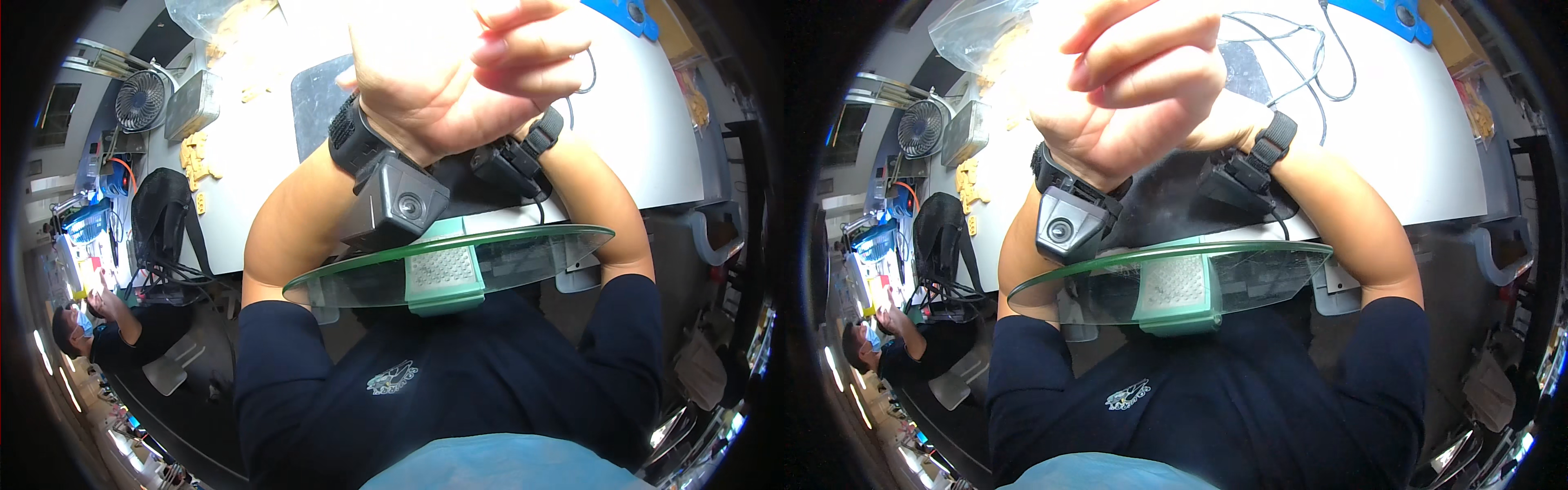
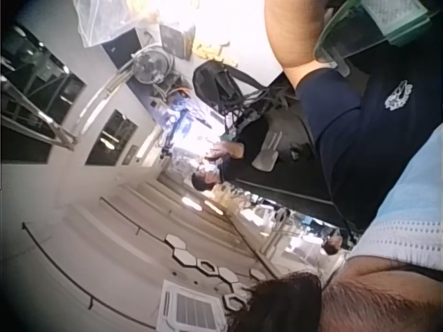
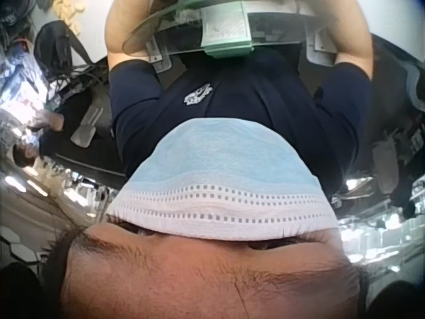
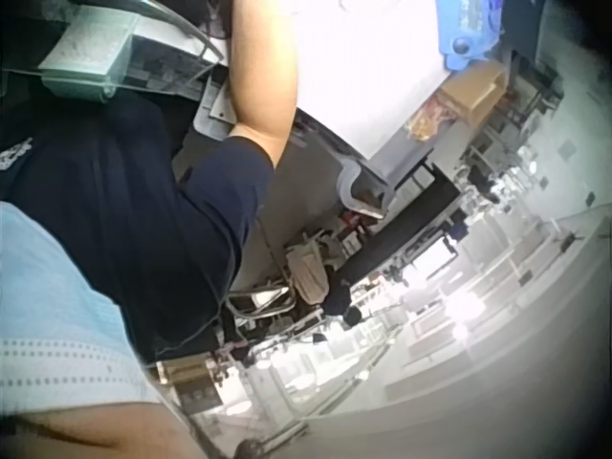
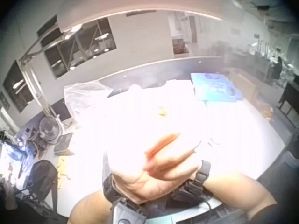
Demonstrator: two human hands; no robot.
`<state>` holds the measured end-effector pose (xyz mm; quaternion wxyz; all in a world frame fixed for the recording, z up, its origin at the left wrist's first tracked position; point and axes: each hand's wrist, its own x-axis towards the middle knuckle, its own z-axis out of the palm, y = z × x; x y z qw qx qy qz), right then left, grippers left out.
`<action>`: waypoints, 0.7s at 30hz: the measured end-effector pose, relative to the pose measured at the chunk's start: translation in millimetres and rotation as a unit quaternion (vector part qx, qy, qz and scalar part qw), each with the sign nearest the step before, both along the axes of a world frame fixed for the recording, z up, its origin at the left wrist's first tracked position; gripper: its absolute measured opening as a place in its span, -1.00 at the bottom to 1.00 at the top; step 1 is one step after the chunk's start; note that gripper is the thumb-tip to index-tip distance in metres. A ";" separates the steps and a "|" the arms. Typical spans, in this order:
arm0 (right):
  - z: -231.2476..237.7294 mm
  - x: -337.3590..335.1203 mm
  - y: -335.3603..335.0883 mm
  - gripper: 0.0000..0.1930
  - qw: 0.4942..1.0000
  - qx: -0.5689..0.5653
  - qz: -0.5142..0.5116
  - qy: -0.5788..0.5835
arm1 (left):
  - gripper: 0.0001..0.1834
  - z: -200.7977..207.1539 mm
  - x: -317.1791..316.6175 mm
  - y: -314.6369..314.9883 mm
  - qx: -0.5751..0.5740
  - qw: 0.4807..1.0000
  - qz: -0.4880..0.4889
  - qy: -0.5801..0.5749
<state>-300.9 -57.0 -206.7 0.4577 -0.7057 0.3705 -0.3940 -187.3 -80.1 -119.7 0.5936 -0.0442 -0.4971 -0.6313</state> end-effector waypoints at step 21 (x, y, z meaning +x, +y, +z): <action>25.3 5.0 -6.2 -0.77 0.988 -0.041 -0.086 -0.125 | -0.79 13.1 53.1 -63.8 -0.118 0.988 0.100 0.009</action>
